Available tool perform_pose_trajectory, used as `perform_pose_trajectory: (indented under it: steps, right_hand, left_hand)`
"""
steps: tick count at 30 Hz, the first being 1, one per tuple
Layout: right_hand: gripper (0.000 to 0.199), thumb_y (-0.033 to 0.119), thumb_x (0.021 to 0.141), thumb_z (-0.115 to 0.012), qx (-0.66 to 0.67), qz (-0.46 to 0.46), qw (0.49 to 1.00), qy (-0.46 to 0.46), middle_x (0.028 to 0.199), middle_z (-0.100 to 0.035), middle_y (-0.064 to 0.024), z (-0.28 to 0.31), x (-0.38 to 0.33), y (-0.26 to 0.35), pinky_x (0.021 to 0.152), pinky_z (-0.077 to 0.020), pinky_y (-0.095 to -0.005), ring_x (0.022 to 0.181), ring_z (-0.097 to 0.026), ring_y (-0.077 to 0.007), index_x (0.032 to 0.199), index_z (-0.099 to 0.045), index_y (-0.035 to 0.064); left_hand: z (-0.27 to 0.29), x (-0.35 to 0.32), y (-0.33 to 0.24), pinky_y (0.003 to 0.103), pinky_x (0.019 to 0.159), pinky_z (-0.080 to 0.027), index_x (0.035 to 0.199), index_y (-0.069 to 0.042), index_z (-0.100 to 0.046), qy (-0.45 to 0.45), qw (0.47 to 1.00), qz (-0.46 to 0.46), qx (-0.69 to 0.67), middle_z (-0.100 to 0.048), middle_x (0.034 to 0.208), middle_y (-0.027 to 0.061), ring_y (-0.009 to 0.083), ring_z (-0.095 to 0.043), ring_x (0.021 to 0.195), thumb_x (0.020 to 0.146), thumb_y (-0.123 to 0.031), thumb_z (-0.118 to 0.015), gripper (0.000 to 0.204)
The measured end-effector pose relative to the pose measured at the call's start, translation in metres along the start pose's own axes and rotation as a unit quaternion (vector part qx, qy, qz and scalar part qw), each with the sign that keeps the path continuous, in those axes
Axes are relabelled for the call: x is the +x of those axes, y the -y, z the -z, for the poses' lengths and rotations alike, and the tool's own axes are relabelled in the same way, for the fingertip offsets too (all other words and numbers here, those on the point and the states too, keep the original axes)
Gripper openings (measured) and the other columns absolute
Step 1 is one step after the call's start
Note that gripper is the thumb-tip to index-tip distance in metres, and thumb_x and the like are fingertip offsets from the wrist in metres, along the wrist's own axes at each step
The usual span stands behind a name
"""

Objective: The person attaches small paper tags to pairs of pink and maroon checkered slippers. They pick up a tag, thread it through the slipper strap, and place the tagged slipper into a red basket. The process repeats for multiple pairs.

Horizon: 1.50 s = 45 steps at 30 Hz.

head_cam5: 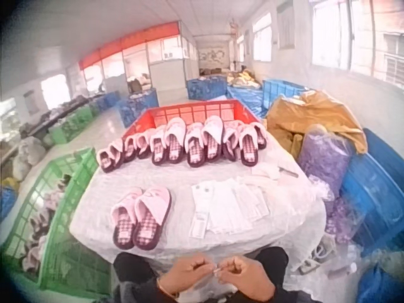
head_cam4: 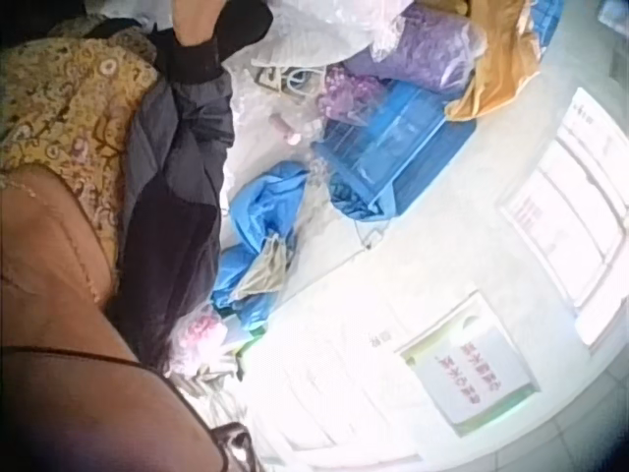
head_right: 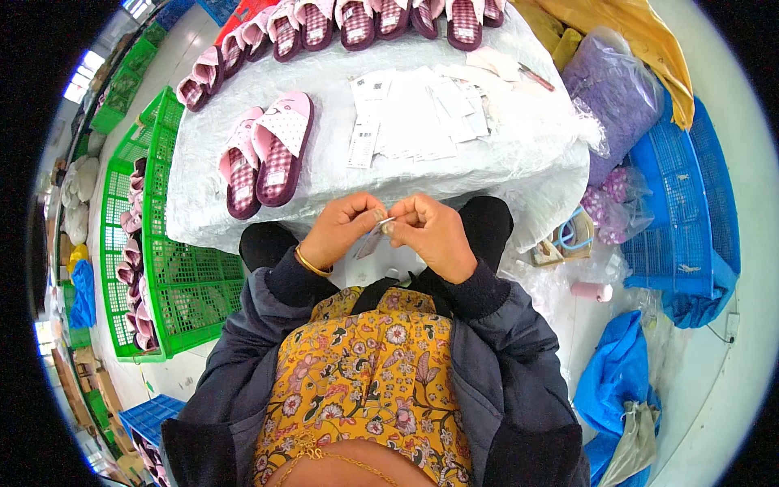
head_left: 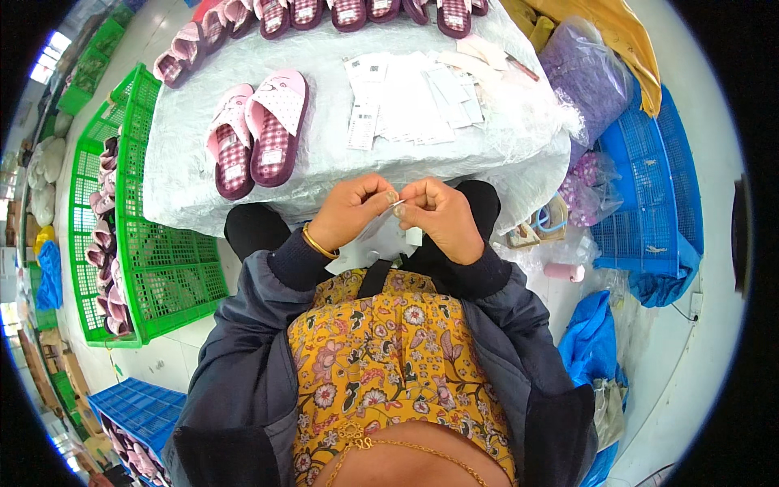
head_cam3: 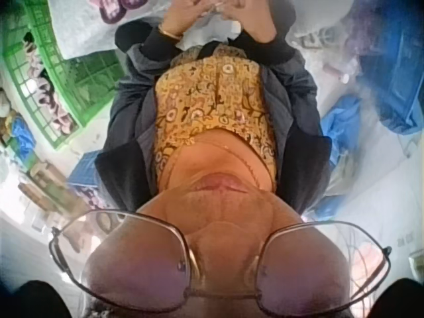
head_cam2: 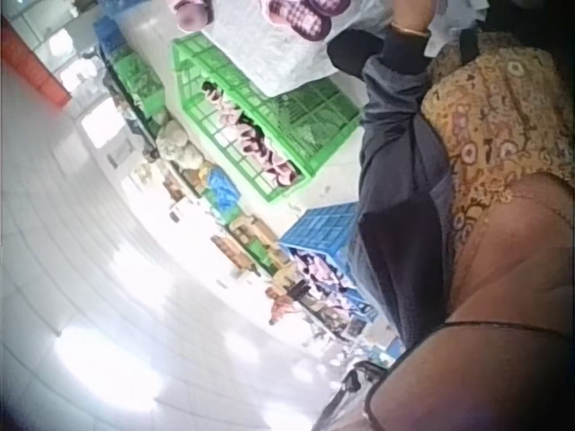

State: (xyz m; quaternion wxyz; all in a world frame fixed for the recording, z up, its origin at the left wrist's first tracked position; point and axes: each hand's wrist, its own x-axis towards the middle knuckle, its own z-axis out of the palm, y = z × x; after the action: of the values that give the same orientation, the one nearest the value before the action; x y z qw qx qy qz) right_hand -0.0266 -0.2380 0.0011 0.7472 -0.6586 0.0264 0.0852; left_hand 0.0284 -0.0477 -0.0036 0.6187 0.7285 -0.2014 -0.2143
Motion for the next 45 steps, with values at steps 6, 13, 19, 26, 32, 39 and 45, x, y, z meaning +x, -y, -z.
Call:
perform_pose_trajectory:
  steps: [6, 13, 19, 26, 32, 39, 45]
  right_hand:
    - [0.020, 0.008, 0.084, -0.072, -0.052, -0.029, 0.998, 0.026, 0.082, -0.068, -0.0065, 0.002, -0.004, -0.003, 0.065, -0.0516, -0.0242, 0.073, -0.065, -0.0102, 0.099, -0.062, -0.0021]
    - [0.035, 0.022, 0.078, -0.078, -0.387, 0.212, 0.897, -0.017, 0.099, -0.068, -0.0101, 0.012, -0.005, 0.005, 0.084, -0.0499, -0.0361, 0.094, -0.061, -0.0257, 0.106, -0.068, 0.0051]
    - [0.026, 0.012, 0.084, -0.074, -0.113, 0.076, 0.989, -0.055, 0.092, -0.070, -0.0077, 0.008, 0.006, -0.006, 0.074, -0.0518, -0.0269, 0.080, -0.064, -0.0119, 0.105, -0.065, 0.0009]
    - [0.017, 0.009, 0.089, -0.068, -0.091, 0.082, 0.989, -0.088, 0.089, -0.068, -0.0034, 0.033, 0.003, -0.014, 0.074, -0.0503, -0.0241, 0.080, -0.062, -0.0083, 0.103, -0.065, -0.0001]
    - [0.016, 0.007, 0.089, -0.069, -0.049, 0.085, 0.989, -0.113, 0.088, -0.067, -0.0015, 0.047, 0.001, -0.026, 0.073, -0.0499, -0.0231, 0.079, -0.061, -0.0067, 0.103, -0.065, 0.0007]
    - [0.015, 0.005, 0.089, -0.068, -0.034, 0.098, 0.983, -0.149, 0.087, -0.066, -0.0002, 0.063, -0.003, -0.038, 0.070, -0.0490, -0.0217, 0.078, -0.059, -0.0053, 0.103, -0.065, 0.0003]
    - [0.014, 0.006, 0.090, -0.068, -0.017, 0.100, 0.987, -0.124, 0.087, -0.066, -0.0002, 0.062, 0.000, -0.041, 0.069, -0.0487, -0.0217, 0.077, -0.059, -0.0054, 0.103, -0.064, 0.0007]
  left_hand:
    - [-0.004, -0.001, 0.009, 0.025, 0.056, -0.040, 0.087, -0.001, -0.063, -0.018, 0.995, -0.048, 0.089, -0.055, 0.068, -0.0003, 0.0055, -0.046, 0.063, 0.090, -0.016, -0.063, 0.016]
    - [0.000, 0.001, 0.015, 0.023, 0.055, -0.039, 0.086, 0.000, -0.062, -0.121, 0.991, -0.044, 0.026, -0.053, 0.068, -0.0029, 0.0045, -0.044, 0.063, 0.090, -0.011, -0.063, 0.012]
    - [-0.016, 0.013, -0.010, 0.022, 0.055, -0.039, 0.087, -0.001, -0.063, -0.077, 0.992, -0.086, 0.060, -0.056, 0.072, -0.0018, 0.0031, -0.045, 0.063, 0.090, -0.008, -0.064, 0.008]
    - [0.000, 0.128, -0.021, 0.031, 0.068, -0.047, 0.103, -0.003, -0.065, -0.110, 0.957, -0.177, 0.202, -0.060, 0.085, 0.0084, 0.0187, -0.058, 0.075, 0.085, -0.023, -0.071, 0.028]
    - [0.014, 0.250, -0.006, 0.038, 0.074, -0.050, 0.105, -0.004, -0.068, -0.111, 0.893, -0.092, 0.426, -0.063, 0.093, 0.0134, 0.0269, -0.063, 0.083, 0.074, -0.046, -0.076, 0.052]
    - [0.021, 0.287, 0.000, 0.032, 0.066, -0.048, 0.087, -0.002, -0.070, -0.022, 0.921, -0.042, 0.386, -0.067, 0.077, 0.0092, 0.0204, -0.062, 0.069, 0.069, -0.038, -0.083, 0.042]
    - [0.032, 0.290, -0.006, 0.028, 0.063, -0.046, 0.079, -0.003, -0.070, 0.027, 0.950, -0.007, 0.310, -0.065, 0.071, 0.0048, 0.0121, -0.058, 0.067, 0.074, -0.031, -0.081, 0.030]
